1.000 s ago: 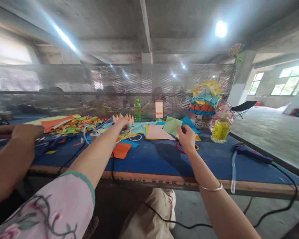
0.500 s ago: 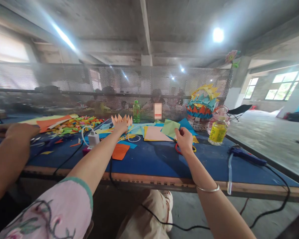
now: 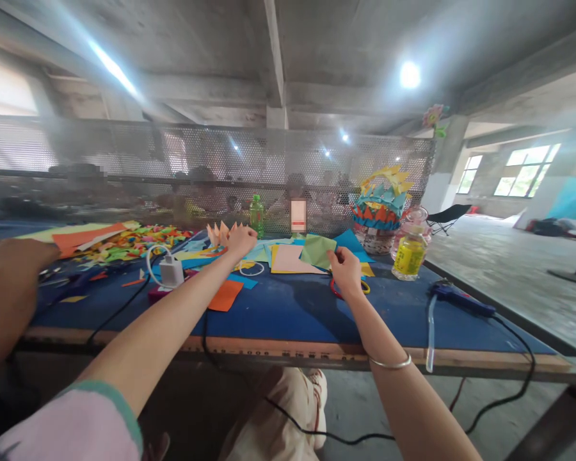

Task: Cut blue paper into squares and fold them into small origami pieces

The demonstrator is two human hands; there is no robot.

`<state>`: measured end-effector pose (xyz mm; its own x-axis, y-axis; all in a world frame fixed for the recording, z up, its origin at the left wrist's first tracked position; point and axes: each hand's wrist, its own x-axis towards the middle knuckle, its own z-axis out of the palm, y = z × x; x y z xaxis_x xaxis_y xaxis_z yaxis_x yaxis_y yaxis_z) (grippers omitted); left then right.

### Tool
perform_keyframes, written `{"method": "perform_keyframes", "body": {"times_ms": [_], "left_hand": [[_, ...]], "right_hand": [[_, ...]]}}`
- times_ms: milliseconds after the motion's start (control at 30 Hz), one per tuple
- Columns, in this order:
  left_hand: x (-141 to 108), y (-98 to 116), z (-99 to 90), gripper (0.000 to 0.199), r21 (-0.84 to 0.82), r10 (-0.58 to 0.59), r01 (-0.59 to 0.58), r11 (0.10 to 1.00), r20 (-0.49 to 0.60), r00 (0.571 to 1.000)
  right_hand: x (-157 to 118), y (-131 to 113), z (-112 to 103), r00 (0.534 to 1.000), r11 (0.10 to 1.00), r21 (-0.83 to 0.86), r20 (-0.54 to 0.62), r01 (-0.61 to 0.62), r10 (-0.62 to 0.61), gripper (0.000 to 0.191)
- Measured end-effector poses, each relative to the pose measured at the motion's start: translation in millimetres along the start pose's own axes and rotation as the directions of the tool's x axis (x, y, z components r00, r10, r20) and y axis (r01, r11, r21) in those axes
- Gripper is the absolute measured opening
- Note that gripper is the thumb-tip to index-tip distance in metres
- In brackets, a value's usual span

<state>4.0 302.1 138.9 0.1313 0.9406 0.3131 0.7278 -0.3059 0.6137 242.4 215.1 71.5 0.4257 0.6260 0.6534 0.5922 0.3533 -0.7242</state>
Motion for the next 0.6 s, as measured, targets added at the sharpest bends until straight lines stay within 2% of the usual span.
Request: {"method": "perform_keyframes", "body": {"times_ms": [133,267,400,600], "left_hand": [[-17.0,29.0,31.0,0.031,-0.325,0.103,-0.027,0.945,0.219,0.970],[-30.1,35.7,51.2,0.036,-0.523,0.243,-0.033,0.852,0.339,0.909],[-29.7,20.1,63.2,0.022,-0.534,0.244,0.003,0.845,0.391,0.887],[-29.2,2.4,73.0,0.018,-0.464,0.187,0.078,0.883,0.499,0.846]], "right_hand": [[0.2,2.4,3.2,0.996,0.999,0.025,0.082,0.029,-0.031,0.022],[0.1,5.1,8.1,0.983,0.998,0.028,0.171,0.060,-0.064,0.025],[0.8,12.0,14.7,0.972,0.998,0.024,0.225,0.061,-0.064,0.026],[0.2,22.9,22.6,0.955,0.999,0.052,0.295,0.001,-0.017,0.020]]}}
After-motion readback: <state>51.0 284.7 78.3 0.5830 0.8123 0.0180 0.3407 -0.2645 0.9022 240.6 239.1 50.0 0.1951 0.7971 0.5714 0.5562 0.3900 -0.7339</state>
